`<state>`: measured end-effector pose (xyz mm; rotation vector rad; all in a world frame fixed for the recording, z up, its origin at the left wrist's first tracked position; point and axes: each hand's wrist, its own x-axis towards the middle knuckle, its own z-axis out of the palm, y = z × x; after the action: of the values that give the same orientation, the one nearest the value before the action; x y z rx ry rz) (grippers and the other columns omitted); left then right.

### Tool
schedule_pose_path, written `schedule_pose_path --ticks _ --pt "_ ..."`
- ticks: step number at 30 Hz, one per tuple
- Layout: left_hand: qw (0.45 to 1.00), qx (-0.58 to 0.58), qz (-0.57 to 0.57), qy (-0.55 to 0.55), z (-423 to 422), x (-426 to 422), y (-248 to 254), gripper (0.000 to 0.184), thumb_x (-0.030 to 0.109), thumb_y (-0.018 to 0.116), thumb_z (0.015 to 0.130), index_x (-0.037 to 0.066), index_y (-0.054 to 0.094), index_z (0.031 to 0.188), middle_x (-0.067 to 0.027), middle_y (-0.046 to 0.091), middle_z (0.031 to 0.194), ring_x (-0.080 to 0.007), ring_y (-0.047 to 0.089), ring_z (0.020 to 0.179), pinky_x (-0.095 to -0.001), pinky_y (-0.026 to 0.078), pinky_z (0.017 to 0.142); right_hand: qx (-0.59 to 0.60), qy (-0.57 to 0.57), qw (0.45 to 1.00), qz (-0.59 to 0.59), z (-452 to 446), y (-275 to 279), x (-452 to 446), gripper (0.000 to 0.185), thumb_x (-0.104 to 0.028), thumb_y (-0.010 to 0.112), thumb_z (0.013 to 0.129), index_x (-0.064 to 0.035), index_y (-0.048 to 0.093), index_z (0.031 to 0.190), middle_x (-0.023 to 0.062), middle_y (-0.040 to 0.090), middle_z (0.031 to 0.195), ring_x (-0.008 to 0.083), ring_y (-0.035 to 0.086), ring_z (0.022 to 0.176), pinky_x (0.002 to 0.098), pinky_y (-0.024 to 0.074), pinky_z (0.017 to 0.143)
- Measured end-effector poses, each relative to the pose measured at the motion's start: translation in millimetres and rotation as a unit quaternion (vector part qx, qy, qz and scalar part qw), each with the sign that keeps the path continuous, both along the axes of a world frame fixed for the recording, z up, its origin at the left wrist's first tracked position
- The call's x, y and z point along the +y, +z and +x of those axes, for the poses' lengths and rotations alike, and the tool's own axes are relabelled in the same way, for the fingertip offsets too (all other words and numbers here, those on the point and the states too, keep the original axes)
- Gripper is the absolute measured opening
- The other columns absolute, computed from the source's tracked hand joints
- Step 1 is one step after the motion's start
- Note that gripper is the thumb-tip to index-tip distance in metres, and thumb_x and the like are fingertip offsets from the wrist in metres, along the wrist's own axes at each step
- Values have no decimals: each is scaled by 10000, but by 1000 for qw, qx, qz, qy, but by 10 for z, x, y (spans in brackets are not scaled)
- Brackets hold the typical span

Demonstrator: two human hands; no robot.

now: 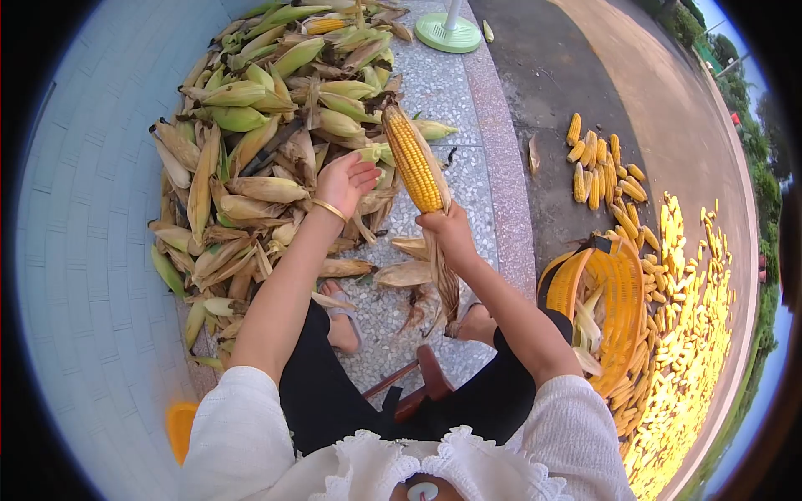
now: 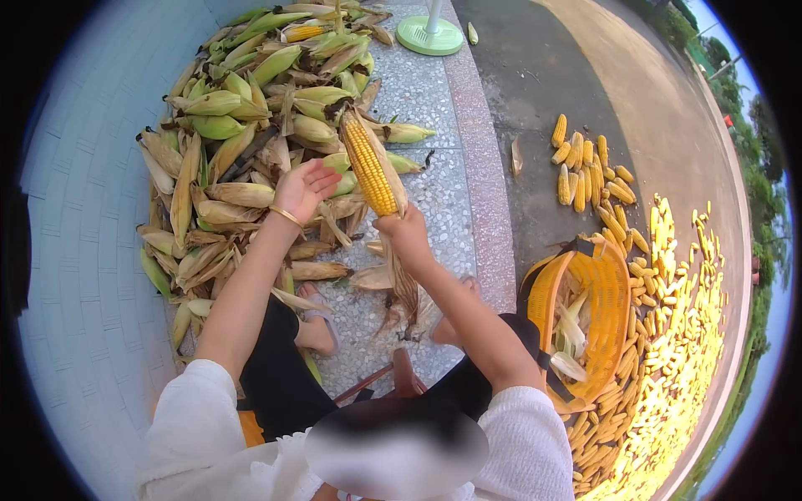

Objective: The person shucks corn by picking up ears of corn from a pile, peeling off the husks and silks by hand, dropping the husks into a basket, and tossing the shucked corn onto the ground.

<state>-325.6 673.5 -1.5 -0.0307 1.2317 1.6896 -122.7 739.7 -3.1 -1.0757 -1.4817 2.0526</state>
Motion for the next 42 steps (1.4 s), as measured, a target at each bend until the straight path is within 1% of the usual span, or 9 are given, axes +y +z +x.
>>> schedule_pose_path --ticks 6,7,15,18,26,32,38,40,42 --pt "990 107 68 61 632 167 113 268 209 701 790 42 553 939 -30 564 819 -121 559 680 -293 468 616 -142 45 959 242 -113 -9 -366 333 -78 584 713 57 517 1010 156 625 852 233 621 799 348 468 689" --pt "988 108 78 74 647 173 99 224 136 719 756 45 564 890 -13 562 775 -110 546 634 -265 459 550 -133 35 957 256 -106 -102 -367 316 -106 580 712 77 512 960 290 608 835 437 605 812 442 472 703" --pt "918 66 -24 -389 508 10 233 375 144 707 761 35 509 1060 -22 568 838 -112 576 732 -259 499 651 -117 372 746 540 314 -43 -342 228 -108 588 702 13 493 870 187 609 657 366 615 603 438 483 561" --pt "912 93 -21 -399 625 -93 169 404 145 701 779 32 488 1103 -22 557 914 -119 572 809 -274 502 715 -149 476 697 515 459 138 -252 206 -105 583 705 -19 491 868 166 616 665 352 619 625 435 476 563" --pt "906 5 86 -415 644 -50 198 607 417 683 792 13 425 1165 -98 561 1030 -201 609 890 -320 548 689 -368 326 670 556 1355 701 511 227 -91 584 719 -63 455 904 125 582 703 347 595 699 446 450 585" --pt "878 42 23 -477 836 -42 286 527 217 710 775 3 451 1182 -76 564 1004 -158 596 867 -293 530 724 -464 84 638 609 3434 1045 1100 267 -88 621 706 -89 493 941 107 586 824 310 587 805 414 457 662" --pt "831 124 36 -542 1190 52 226 621 177 696 730 1 430 1264 -68 572 1082 -136 569 940 -272 471 839 -642 70 605 466 5103 354 1275 318 -139 660 734 -105 524 1020 107 578 1002 305 569 966 461 442 803" --pt "837 137 18 -529 1220 70 241 603 174 688 745 5 427 1262 -76 573 1079 -140 571 948 -269 475 833 -827 28 455 329 5212 164 1191 475 -177 738 659 -100 538 1083 130 567 1100 312 571 1026 473 461 823" --pt "850 112 18 -514 1179 105 178 541 180 690 780 9 446 1231 -91 580 1042 -136 591 901 -253 490 788 -820 79 494 279 4910 46 1402 481 -187 711 681 -106 521 1116 137 529 1159 299 553 1070 517 413 875"
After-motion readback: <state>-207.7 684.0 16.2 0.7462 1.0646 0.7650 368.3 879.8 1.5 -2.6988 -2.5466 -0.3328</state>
